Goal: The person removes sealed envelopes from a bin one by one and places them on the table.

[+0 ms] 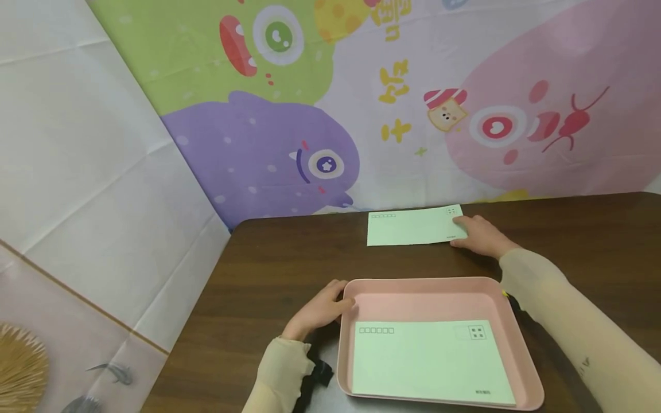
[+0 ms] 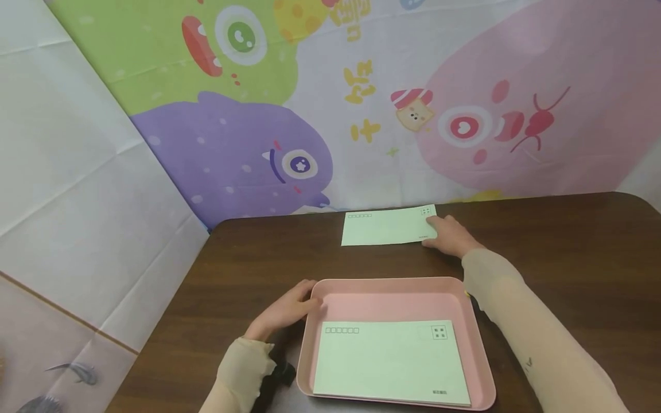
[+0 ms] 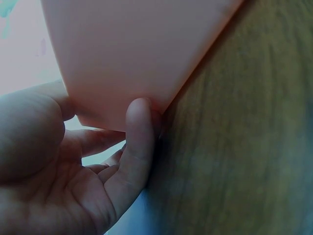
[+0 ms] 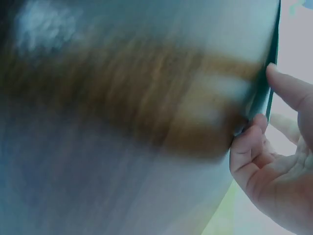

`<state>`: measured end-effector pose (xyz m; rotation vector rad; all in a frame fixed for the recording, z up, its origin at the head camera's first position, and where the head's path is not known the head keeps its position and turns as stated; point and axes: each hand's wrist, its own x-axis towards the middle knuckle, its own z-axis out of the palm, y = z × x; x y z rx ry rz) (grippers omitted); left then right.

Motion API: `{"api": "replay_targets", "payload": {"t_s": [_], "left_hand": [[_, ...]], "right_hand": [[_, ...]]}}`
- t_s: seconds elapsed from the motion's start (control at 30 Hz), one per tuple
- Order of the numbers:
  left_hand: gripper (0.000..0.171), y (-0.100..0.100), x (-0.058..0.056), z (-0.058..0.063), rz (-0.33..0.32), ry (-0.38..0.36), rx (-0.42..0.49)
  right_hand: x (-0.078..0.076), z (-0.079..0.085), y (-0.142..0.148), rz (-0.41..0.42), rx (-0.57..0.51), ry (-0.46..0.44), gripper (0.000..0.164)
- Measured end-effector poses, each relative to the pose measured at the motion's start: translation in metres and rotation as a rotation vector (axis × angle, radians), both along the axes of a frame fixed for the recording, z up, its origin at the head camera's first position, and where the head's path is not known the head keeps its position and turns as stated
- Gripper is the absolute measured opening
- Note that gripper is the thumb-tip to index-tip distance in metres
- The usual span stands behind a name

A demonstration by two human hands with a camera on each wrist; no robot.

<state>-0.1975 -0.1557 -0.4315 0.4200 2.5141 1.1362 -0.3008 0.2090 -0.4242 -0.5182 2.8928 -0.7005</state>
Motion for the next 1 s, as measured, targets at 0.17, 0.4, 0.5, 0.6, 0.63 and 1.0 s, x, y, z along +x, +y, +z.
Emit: {"api": "replay_targets", "payload": {"t_s": [0.17,0.4,0.5,0.6,0.63,1.0], "left_hand": [[0.039,-0.001,0.0,0.0,0.0,0.01,-0.01],[0.039,-0.001,0.001,0.0,-0.004,0.015,-0.007],[0.039,0.0,0.001,0.001,-0.002,0.009,-0.005],[0.038,0.0,0.0,0.001,0.002,0.001,-0.001],[0.038,0.001,0.0,0.0,0.003,-0.004,0.004],[0.04,0.002,-0.001,-0.002,0.012,-0.024,0.013]], "right_hand": [[0.0,0.0,0.0,-0.01,0.016,-0.002,0.061],[-0.002,-0.001,0.0,-0.018,0.071,-0.011,0.063],[-0.002,0.0,-0.001,-0.019,0.096,-0.016,0.064],[-0.001,0.0,-0.001,-0.023,0.127,-0.022,0.063],[0.0,0.0,0.0,-0.026,0.137,-0.026,0.062],[0.013,0.006,0.002,-0.009,0.084,-0.056,0.066]]}}
